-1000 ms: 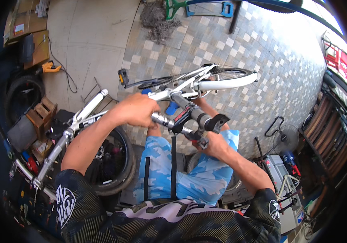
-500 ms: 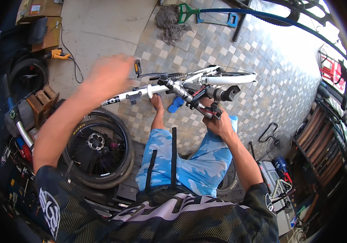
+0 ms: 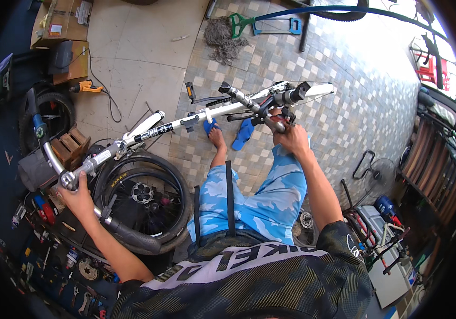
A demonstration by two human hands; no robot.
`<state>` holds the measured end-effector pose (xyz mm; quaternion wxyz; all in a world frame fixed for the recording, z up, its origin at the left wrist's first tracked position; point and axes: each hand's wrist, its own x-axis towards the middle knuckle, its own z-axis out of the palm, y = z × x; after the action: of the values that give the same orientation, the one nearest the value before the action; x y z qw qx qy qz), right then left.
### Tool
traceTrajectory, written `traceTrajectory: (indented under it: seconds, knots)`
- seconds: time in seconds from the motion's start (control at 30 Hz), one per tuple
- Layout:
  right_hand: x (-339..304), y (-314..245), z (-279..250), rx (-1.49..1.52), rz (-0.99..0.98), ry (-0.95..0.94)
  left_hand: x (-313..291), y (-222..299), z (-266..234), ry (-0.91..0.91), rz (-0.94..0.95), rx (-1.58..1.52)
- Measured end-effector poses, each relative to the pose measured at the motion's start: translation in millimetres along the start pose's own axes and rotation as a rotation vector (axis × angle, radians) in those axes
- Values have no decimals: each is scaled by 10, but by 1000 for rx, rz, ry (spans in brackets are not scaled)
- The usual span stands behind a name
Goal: The person assembles a white bicycle in a workshop. They attach the handlebars, install a front basket, and mount a camera on the handlebar stem using a tool. The person adjusts components and secures parts throughout the process.
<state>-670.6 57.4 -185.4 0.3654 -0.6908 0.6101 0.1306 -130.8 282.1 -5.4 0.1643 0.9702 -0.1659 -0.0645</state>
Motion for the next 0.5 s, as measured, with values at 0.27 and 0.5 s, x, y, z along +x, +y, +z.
traceTrajectory:
  seconds: [0.27, 0.5]
  knots:
    - [-27, -54, 57, -101, -62, 204, -271, 211, -171, -263, -189, -542]
    - [-162, 119, 22, -130, -64, 37, -654, 130, -325, -328, -170, -471]
